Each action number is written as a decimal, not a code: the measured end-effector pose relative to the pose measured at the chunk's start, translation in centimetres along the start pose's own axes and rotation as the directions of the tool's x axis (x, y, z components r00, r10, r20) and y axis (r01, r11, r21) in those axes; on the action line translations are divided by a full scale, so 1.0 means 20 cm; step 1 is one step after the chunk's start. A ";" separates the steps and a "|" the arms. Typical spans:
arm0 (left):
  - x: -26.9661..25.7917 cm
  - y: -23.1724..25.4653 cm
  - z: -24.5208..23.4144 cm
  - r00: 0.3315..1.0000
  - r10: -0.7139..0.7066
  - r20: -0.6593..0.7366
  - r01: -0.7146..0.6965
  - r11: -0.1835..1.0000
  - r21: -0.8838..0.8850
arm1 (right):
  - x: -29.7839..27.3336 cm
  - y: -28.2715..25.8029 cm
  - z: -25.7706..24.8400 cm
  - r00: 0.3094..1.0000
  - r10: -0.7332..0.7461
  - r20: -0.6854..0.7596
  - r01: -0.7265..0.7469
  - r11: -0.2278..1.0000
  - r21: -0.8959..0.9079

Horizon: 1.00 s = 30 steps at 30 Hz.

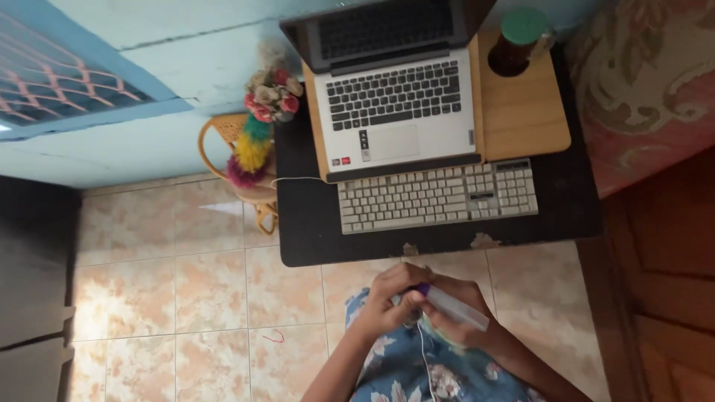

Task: The recorder cleans a computer keyboard using a spray bottle and a cloth.

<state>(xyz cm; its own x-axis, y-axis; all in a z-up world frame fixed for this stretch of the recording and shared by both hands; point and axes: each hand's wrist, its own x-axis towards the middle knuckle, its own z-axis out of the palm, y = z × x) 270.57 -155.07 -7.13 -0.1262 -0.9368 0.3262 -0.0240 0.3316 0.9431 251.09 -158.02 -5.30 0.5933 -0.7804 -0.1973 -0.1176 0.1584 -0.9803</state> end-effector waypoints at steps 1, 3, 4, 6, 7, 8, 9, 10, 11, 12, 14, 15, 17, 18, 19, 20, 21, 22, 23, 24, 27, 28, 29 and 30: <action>0.00 -0.04 -0.01 1.000 -0.010 0.005 0.010 1.000 -0.016 | 0.02 -0.01 0.00 1.000 0.017 -0.009 -0.017 1.000 0.000; 0.01 -0.11 -0.04 0.999 -0.035 0.028 0.036 0.998 -0.050 | 0.07 -0.02 0.01 0.920 -0.391 -0.033 0.375 0.899 -0.225; 0.01 -0.16 -0.05 0.999 -0.037 0.033 0.039 0.998 -0.059 | 0.08 -0.01 0.01 0.922 -0.384 -0.040 0.366 0.902 -0.230; 0.04 -0.26 -0.11 0.995 -0.038 0.091 0.043 0.998 -0.051 | 0.15 0.02 0.03 0.987 -0.133 -0.089 0.121 0.985 -0.126; 0.08 -0.27 -0.14 0.995 -0.046 0.094 0.053 0.996 -0.066 | 0.18 0.05 0.04 0.988 -0.117 -0.096 0.104 0.986 -0.129; 0.10 -0.28 -0.17 0.983 -0.160 0.086 0.164 0.986 -0.040 | 0.20 0.09 0.04 0.979 -0.085 -0.184 0.052 0.982 -0.179; 0.14 -0.29 -0.21 0.962 -0.266 0.070 0.267 0.964 -0.006 | 0.24 0.13 0.05 0.962 -0.068 -0.264 0.007 0.974 -0.227; 0.10 -0.36 -0.23 0.961 -0.268 0.069 0.269 0.963 -0.012 | 0.27 0.16 0.04 0.963 -0.063 -0.264 0.001 0.973 -0.230; 0.08 -0.43 -0.26 0.920 -0.380 -0.094 0.389 0.915 0.106 | 0.31 0.19 0.02 0.928 -0.195 -0.318 0.063 0.922 -0.383; 0.07 -0.50 -0.29 0.847 -0.460 -0.266 0.515 0.834 0.198 | 0.36 0.22 0.01 0.878 -0.330 -0.348 0.107 0.842 -0.529; -0.04 -0.71 -0.38 0.745 -0.553 -0.372 0.638 0.754 0.157 | 0.40 0.41 -0.03 0.888 -0.069 -0.454 -0.110 0.928 -0.356; -0.11 -0.81 -0.38 0.615 -0.638 -0.463 0.749 0.656 0.091 | 0.38 0.51 -0.06 0.837 0.212 -0.505 -0.334 0.928 -0.163; -0.16 -0.86 -0.40 0.656 -0.602 -0.456 0.724 0.673 0.152 | 0.36 0.61 -0.06 0.830 0.244 -0.502 -0.329 0.940 -0.087; -0.18 -0.88 -0.42 0.702 -0.553 -0.448 0.687 0.691 0.223 | 0.35 0.66 -0.05 0.827 0.264 -0.497 -0.309 0.951 -0.008; -0.19 -0.88 -0.40 0.706 -0.548 -0.448 0.682 0.696 0.223 | 0.37 0.64 -0.03 0.827 0.258 -0.499 -0.304 0.952 -0.013; -0.19 -0.88 -0.38 0.739 -0.534 -0.411 0.645 0.737 0.203 | 0.39 0.62 -0.02 0.833 0.254 -0.491 -0.308 0.951 -0.032; -0.19 -0.89 -0.37 0.772 -0.515 -0.374 0.606 0.774 0.185 | 0.41 0.59 -0.01 0.840 0.249 -0.483 -0.310 0.950 -0.049; -0.15 -0.89 -0.36 0.776 -0.507 -0.375 0.599 0.778 0.188 | 0.44 0.53 0.02 0.841 0.241 -0.484 -0.302 0.952 -0.052; -0.15 -0.89 -0.33 0.794 -0.539 -0.282 0.584 0.806 0.102 | 0.43 0.46 0.05 0.862 0.207 -0.462 -0.271 0.960 -0.075; -0.15 -0.89 -0.30 0.808 -0.559 -0.186 0.570 0.821 0.013 | 0.42 0.40 0.08 0.882 0.174 -0.439 -0.240 0.966 -0.098; 0.01 -0.69 -0.23 0.695 -0.714 0.082 0.671 0.604 -0.429 | 0.42 0.24 0.16 0.927 0.072 -0.369 -0.196 0.930 -0.311; 0.02 -0.65 -0.22 0.696 -0.714 0.078 0.669 0.605 -0.433 | 0.41 0.22 0.18 0.928 0.071 -0.365 -0.195 0.929 -0.315; 0.06 -0.62 -0.22 0.755 -0.653 0.065 0.613 0.666 -0.426 | 0.42 0.21 0.19 0.939 -0.127 -0.319 -0.011 0.917 -0.399; 0.09 -0.58 -0.22 0.808 -0.587 0.052 0.552 0.722 -0.417 | 0.42 0.19 0.20 0.913 -0.319 -0.255 0.171 0.865 -0.471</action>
<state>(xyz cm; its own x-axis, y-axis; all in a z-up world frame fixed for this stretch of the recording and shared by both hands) 274.95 -161.09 -17.28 -0.1396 -0.9457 -0.2934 0.3270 -0.3237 0.8878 258.79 -161.54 -10.75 0.3762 -0.9170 0.1326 -0.3750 -0.2816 -0.8832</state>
